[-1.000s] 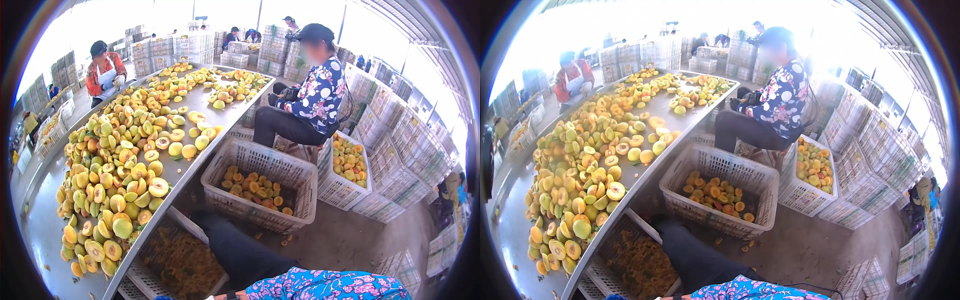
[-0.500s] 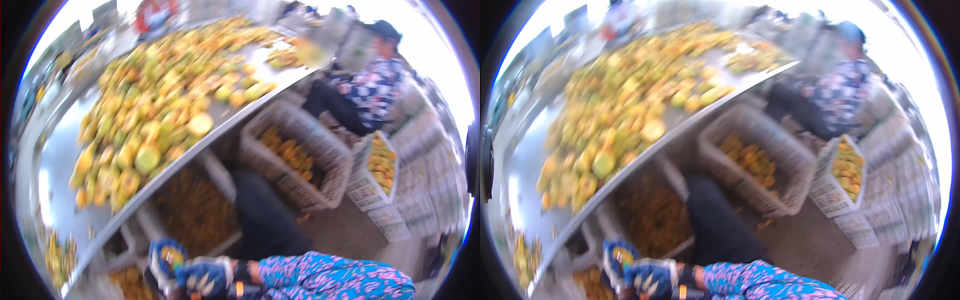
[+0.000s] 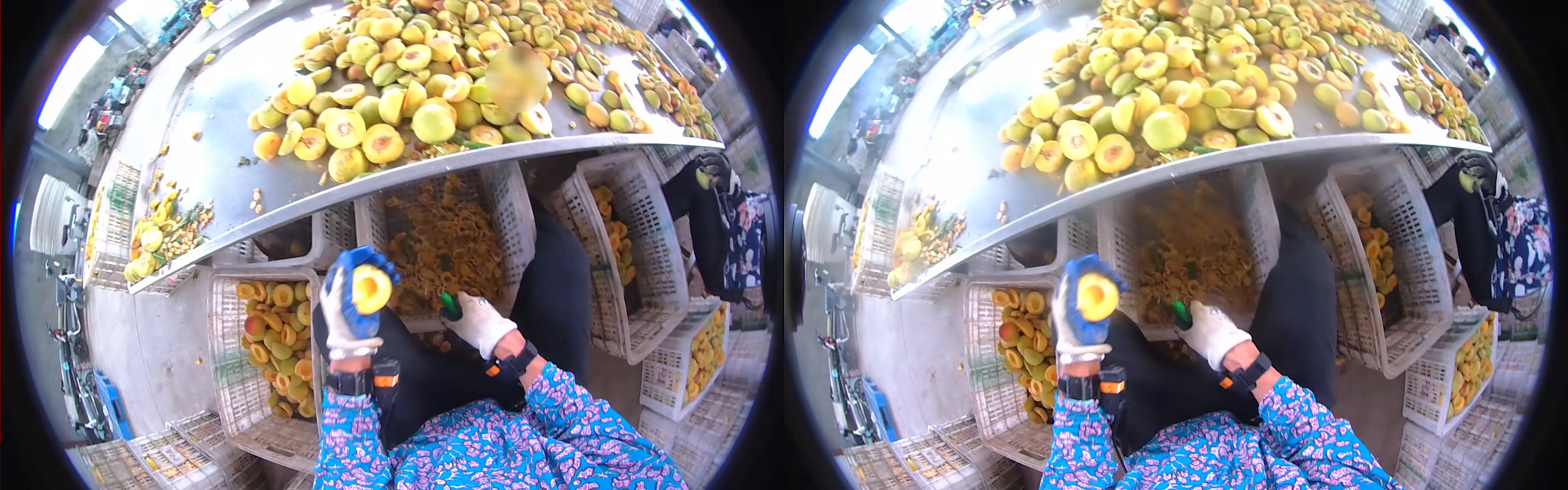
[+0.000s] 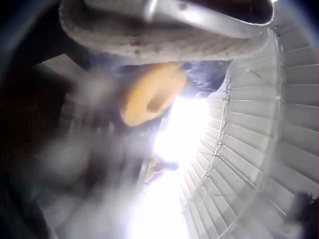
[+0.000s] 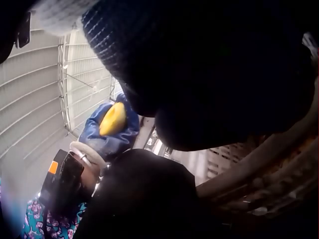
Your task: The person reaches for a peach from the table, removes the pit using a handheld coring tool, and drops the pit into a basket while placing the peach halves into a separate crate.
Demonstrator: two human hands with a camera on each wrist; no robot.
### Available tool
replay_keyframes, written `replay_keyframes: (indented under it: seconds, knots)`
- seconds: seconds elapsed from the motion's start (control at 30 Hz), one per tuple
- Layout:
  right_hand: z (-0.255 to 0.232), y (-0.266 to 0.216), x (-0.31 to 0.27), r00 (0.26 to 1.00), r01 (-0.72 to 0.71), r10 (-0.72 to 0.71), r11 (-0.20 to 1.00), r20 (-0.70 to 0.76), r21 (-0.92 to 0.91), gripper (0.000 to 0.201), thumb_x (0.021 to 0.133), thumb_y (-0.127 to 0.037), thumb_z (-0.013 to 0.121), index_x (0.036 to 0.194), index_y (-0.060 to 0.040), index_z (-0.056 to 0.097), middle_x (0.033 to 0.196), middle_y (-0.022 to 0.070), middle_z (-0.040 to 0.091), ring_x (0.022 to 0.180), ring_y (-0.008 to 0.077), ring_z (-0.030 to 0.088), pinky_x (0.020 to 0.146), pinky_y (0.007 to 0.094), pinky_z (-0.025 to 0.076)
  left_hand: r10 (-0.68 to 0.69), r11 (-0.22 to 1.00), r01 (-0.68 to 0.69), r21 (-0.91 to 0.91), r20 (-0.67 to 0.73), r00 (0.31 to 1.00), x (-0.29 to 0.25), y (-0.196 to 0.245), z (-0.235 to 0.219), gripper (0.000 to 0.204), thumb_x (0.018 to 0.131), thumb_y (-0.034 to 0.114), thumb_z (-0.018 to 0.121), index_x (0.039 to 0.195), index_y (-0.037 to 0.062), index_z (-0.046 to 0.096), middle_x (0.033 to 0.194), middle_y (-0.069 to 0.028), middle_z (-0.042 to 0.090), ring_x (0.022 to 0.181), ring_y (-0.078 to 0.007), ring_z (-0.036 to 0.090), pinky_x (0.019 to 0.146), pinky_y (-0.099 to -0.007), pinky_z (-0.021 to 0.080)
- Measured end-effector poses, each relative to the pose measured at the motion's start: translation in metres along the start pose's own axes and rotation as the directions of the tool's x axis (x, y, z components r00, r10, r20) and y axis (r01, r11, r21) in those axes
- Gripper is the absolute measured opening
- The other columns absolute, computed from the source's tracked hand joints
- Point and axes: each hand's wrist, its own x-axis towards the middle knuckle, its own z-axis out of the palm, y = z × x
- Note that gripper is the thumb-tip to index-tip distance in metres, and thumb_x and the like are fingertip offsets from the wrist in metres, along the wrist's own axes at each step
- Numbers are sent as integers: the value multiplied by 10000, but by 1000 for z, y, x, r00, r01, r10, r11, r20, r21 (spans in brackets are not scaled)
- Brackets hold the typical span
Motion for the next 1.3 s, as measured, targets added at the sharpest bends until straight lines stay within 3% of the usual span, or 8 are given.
replay_keyframes:
  seconds: [0.2,0.3,0.37,0.43,0.77,0.93,1.03,1.3]
  knots:
    - [4,14,3,989,143,-140,987,50,-75,327,842,-291,628,971,2,564,711,170,653,668,323,654,644,430,486,407,835,-271,479,-208,889,-30,115,-84,234,890,72,573,1086,-52,611,1000,-132,657,839,-222,648,755,-339,545]
    - [-11,9,7,989,59,-64,997,130,47,299,830,-284,638,939,-12,579,697,172,649,674,320,654,642,428,485,634,223,-36,974,-117,764,-8,145,-91,271,853,-4,593,1118,-59,600,1021,-116,661,860,-155,634,789,-256,505]
    - [-6,23,10,992,122,-123,992,40,46,276,824,-281,642,893,-19,587,668,161,644,632,308,651,597,422,486,562,385,-94,918,-152,813,16,147,-21,298,837,22,621,1131,-25,612,1038,-95,663,919,-154,625,844,-267,483]
    - [-3,35,14,984,177,-176,984,-34,26,279,823,-284,643,880,-17,586,653,157,641,607,304,647,572,419,486,550,145,-271,952,150,822,70,144,-7,331,809,56,663,1134,0,624,1037,-100,675,932,-167,634,845,-280,484]
    - [-2,51,25,999,51,-49,980,-15,191,316,782,-315,705,880,-32,603,695,145,639,608,267,640,566,378,490,459,-115,-79,990,123,880,251,107,14,362,763,165,746,1063,-2,634,952,-109,695,853,-172,668,764,-300,511]
    - [-5,52,23,999,43,-42,973,-8,225,310,794,-308,710,877,-32,595,685,116,641,565,223,636,516,353,481,223,795,-111,596,-118,968,196,132,-2,257,873,21,532,1115,-3,614,1059,-149,637,914,-277,646,681,-413,595]
    - [-9,37,24,998,30,-55,806,23,591,260,819,-266,701,873,-40,584,658,69,620,530,161,611,464,317,463,152,910,-197,364,149,977,121,126,6,363,915,209,589,1194,-20,554,1102,-162,626,934,-291,654,706,-410,593]
    - [-45,-95,-5,973,97,-231,348,-15,933,188,888,-163,640,1023,-50,575,666,18,585,459,64,510,388,216,409,8,964,-57,259,186,982,3,35,8,473,938,281,557,1285,-27,466,1191,-159,582,1055,-293,606,826,-419,556]
